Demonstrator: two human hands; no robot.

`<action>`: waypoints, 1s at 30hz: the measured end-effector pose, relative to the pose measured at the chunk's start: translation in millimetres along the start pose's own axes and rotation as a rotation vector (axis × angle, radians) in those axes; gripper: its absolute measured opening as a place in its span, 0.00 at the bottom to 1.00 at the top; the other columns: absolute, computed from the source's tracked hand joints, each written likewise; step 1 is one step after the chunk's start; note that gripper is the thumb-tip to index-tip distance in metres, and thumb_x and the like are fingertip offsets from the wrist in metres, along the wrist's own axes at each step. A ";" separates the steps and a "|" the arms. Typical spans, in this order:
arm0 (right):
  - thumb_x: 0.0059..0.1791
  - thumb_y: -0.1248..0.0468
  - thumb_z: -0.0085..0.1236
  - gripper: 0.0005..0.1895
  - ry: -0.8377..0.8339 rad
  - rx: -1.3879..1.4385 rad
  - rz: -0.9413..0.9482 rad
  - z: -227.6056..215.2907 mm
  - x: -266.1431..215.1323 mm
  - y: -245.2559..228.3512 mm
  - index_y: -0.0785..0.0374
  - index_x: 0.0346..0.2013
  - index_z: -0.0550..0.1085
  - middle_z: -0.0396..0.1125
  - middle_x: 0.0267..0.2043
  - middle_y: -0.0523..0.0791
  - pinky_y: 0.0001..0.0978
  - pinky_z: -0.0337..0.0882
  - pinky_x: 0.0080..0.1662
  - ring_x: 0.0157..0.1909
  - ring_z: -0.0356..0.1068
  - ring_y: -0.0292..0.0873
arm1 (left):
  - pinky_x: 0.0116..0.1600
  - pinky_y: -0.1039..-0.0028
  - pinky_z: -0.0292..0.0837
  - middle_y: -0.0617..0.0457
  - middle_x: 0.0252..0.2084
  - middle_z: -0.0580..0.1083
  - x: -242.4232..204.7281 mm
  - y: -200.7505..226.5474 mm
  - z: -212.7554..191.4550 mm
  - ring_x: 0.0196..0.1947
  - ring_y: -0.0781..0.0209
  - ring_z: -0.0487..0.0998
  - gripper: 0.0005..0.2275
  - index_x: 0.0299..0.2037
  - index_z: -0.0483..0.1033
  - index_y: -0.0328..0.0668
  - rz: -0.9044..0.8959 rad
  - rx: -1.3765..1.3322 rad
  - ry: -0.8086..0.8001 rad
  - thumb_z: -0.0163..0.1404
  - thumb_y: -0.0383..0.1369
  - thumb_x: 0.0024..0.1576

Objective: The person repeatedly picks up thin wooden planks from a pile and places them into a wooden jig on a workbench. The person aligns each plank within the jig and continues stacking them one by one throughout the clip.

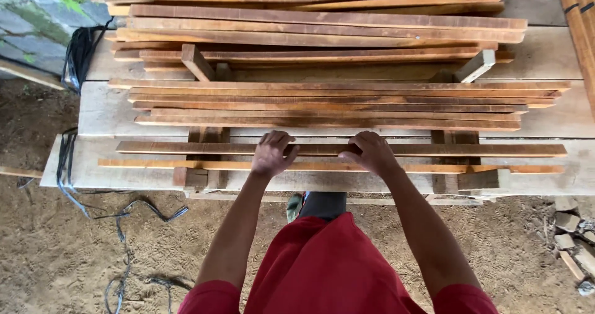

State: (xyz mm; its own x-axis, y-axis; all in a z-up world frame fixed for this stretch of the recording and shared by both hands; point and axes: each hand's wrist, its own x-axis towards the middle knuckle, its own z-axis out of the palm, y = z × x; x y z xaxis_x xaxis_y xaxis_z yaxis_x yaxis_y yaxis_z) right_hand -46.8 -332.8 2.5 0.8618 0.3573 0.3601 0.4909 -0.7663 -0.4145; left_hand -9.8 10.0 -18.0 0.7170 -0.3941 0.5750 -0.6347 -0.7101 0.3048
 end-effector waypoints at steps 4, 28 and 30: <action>0.50 0.36 0.59 0.24 0.168 -0.141 -0.109 5.8 4.4 4.0 0.52 0.38 0.79 0.71 0.35 0.43 0.40 0.76 0.46 0.41 0.75 0.48 | 0.49 0.66 0.72 0.60 0.36 0.71 2.8 -0.3 -5.4 0.40 0.60 0.75 0.07 0.36 0.78 0.58 -0.029 0.188 0.120 0.58 0.44 0.53; 0.53 0.33 0.51 0.25 0.341 -0.514 0.022 20.1 3.2 8.7 0.49 0.36 0.77 0.57 0.36 0.41 0.44 0.67 0.44 0.41 0.64 0.48 | 0.25 0.73 0.72 0.63 0.14 0.70 10.0 25.5 -17.1 0.14 0.63 0.75 0.15 0.21 0.73 0.58 -0.138 0.186 0.013 0.54 0.50 0.58; 0.52 0.34 0.55 0.24 0.349 -0.501 0.074 29.5 -3.0 13.2 0.49 0.40 0.79 0.59 0.27 0.40 0.38 0.69 0.36 0.29 0.68 0.45 | 0.24 0.76 0.68 0.62 0.08 0.67 18.7 38.4 -25.2 0.10 0.63 0.69 0.26 0.11 0.63 0.60 -0.297 0.367 -0.130 0.46 0.56 0.61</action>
State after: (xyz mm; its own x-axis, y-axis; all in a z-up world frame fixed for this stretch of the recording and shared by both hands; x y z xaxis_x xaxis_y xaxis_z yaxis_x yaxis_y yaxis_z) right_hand -39.1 -328.2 -28.7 0.7571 0.1628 0.6326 0.2385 -0.9705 -0.0357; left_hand -28.0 -10.0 23.5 0.8968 -0.1961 0.3965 -0.2703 -0.9525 0.1403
